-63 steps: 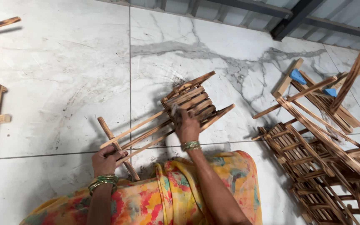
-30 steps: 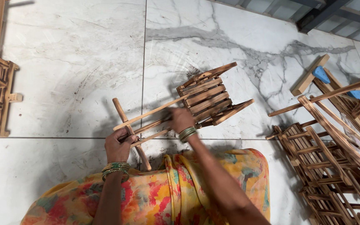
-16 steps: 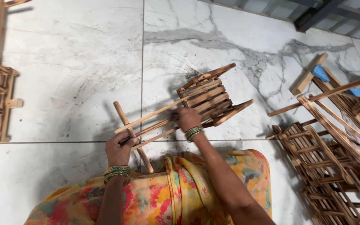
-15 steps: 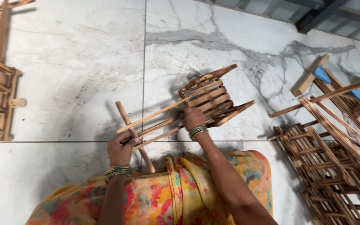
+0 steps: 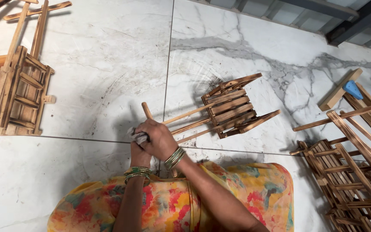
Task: The person sits on the floor and rubs down small wooden chair frames with a cloth-like abrasive pad, turning each frame over and working different sides and slats. Finished frames are set aside with a pile of similar wooden chair frames nearby.
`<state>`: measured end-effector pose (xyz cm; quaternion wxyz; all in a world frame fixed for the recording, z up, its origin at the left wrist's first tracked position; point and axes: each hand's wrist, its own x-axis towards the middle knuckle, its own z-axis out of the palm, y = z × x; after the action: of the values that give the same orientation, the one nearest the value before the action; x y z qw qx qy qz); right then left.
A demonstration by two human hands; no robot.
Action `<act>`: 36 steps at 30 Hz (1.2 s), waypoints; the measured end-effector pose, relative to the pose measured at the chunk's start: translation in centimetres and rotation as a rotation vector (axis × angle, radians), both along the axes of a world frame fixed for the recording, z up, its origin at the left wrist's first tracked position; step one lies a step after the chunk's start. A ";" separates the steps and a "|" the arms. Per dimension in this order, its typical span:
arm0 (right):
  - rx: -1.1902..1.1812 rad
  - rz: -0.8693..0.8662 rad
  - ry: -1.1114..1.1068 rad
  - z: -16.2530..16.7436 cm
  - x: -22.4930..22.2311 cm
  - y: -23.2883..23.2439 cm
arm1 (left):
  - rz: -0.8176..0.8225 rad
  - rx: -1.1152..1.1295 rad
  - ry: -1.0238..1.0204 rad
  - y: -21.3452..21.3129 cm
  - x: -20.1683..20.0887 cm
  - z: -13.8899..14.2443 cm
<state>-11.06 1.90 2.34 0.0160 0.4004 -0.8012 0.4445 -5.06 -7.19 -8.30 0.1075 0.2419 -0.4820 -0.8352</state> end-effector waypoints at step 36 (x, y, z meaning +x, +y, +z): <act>0.280 0.208 0.012 2.8 -4.8 8.4 | -0.051 0.018 -0.053 2.3 -0.1 0.5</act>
<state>-15.83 10.35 5.14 -0.0814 0.4821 -0.8094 0.3255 -5.17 -4.89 -7.82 0.0713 0.2523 -0.4833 -0.8352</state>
